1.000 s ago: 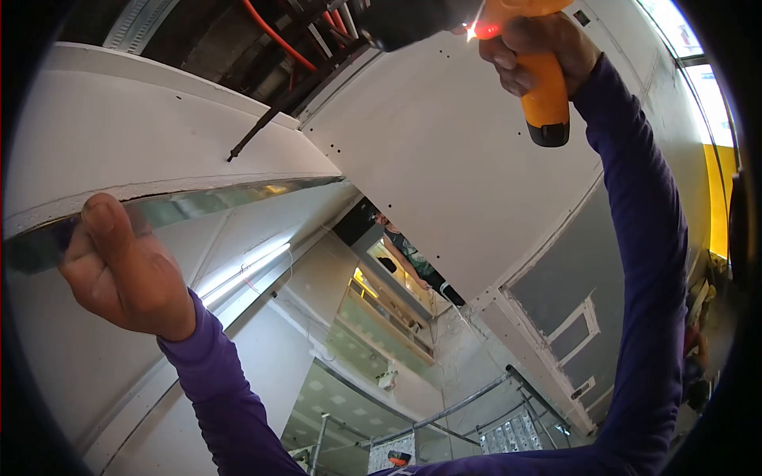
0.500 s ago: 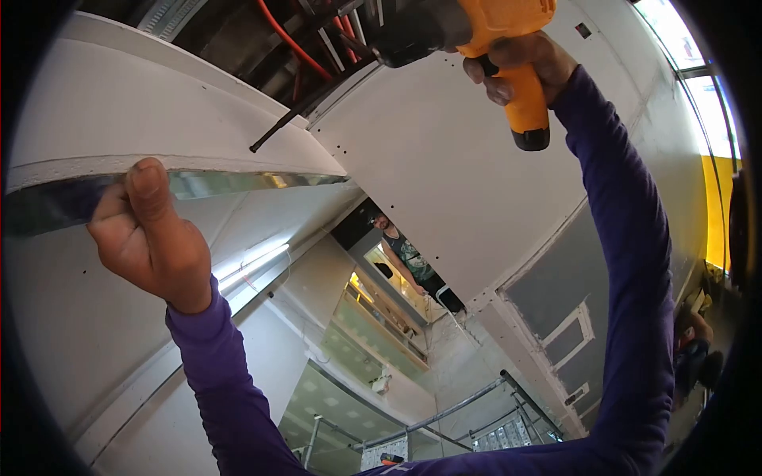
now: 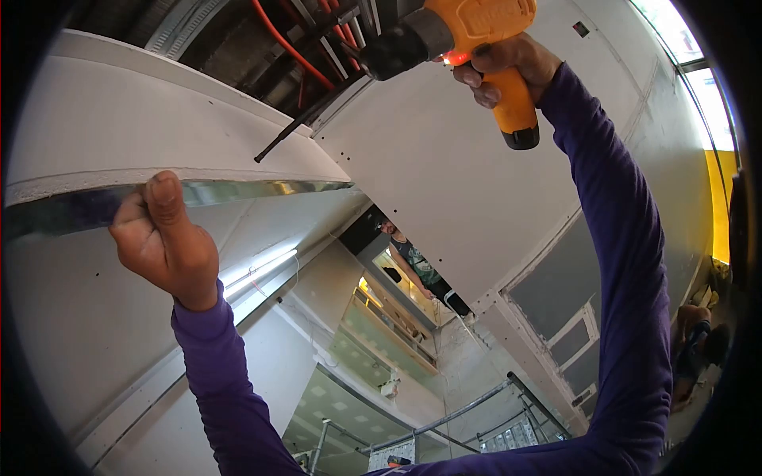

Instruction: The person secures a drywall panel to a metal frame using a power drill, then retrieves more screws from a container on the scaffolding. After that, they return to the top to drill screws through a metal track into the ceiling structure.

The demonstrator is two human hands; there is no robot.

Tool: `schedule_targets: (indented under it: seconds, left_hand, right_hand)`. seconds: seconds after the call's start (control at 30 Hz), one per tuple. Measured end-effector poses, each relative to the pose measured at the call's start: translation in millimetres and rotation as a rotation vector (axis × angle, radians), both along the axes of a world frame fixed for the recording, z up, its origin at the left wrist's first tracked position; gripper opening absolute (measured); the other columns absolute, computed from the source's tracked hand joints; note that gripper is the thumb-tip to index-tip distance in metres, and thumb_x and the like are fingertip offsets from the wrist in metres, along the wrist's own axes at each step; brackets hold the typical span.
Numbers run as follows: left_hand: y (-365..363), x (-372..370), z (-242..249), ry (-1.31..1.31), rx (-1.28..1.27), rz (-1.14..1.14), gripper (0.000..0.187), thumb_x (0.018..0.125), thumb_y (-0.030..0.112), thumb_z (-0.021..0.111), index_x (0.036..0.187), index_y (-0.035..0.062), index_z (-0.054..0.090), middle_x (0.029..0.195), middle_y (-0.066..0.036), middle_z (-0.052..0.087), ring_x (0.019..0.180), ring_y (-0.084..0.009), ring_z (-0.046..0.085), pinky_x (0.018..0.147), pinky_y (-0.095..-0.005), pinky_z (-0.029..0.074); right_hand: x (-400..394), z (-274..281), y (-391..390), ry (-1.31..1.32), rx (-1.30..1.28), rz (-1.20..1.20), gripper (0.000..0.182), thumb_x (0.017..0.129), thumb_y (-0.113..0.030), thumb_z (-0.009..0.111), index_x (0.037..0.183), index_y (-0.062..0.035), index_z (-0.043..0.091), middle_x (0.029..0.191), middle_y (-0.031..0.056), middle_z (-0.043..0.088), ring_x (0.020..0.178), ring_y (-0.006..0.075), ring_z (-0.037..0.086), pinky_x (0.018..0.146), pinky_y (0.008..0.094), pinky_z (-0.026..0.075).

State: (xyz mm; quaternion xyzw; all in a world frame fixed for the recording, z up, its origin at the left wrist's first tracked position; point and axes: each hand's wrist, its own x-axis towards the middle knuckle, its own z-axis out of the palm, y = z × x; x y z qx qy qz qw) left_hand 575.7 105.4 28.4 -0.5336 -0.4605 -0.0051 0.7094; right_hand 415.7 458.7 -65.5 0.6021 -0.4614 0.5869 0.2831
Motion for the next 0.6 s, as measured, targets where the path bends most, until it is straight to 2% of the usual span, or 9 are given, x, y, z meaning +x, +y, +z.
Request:
schedule_targets:
  seconds: [0.37, 0.47, 0.57, 0.6]
  left_hand:
    - [-0.3, -0.7, 1.2, -0.073, -0.024, -0.042, 0.039, 0.096, 0.023, 0.061, 0.072, -0.0081, 0.058, 0.062, -0.003, 0.052, 0.061, -0.0048, 0.042, 0.057, -0.0197, 0.032]
    - [-1.6, -0.8, 3.4, -0.061, -0.04, -0.038, 0.039, 0.096, 0.022, 0.06, 0.072, -0.0082, 0.059, 0.061, -0.004, 0.053, 0.061, -0.0047, 0.043, 0.056, -0.0199, 0.032]
    - [-2.1, -0.6, 3.5, -0.025, -0.041, -0.001, 0.039, 0.096, 0.022, 0.06, 0.072, -0.0079, 0.059, 0.061, -0.005, 0.054, 0.06, -0.0046, 0.042, 0.056, -0.0203, 0.032]
    - [-1.4, -1.0, 3.7, -0.018, -0.041, 0.001, 0.039, 0.096, 0.022, 0.06, 0.072, -0.0079, 0.059, 0.06, -0.005, 0.054, 0.06, -0.0046, 0.042, 0.055, -0.0204, 0.031]
  right_hand:
    - [3.6, -0.4, -2.3, 0.03, -0.003, -0.011, 0.037, 0.077, -0.027, 0.074, 0.103, -0.005, 0.058, 0.074, 0.0052, 0.06, 0.051, 0.0113, 0.058, 0.049, 0.0277, 0.05]
    - [-2.5, 6.5, 6.0, 0.113, 0.096, -0.014, 0.041, 0.079, -0.027, 0.073, 0.108, -0.0044, 0.056, 0.081, 0.0065, 0.061, 0.053, 0.0109, 0.058, 0.052, 0.0283, 0.05]
    - [8.0, 8.9, 6.3, 0.189, 0.003, 0.036, 0.034, 0.078, -0.011, 0.074, 0.109, -0.0022, 0.062, 0.088, 0.0104, 0.068, 0.06, 0.0166, 0.064, 0.058, 0.0312, 0.057]
    - [5.8, 8.6, 7.9, 0.199, 0.008, 0.037, 0.035, 0.077, -0.011, 0.074, 0.109, -0.0019, 0.062, 0.089, 0.0113, 0.068, 0.06, 0.0168, 0.065, 0.058, 0.0314, 0.057]
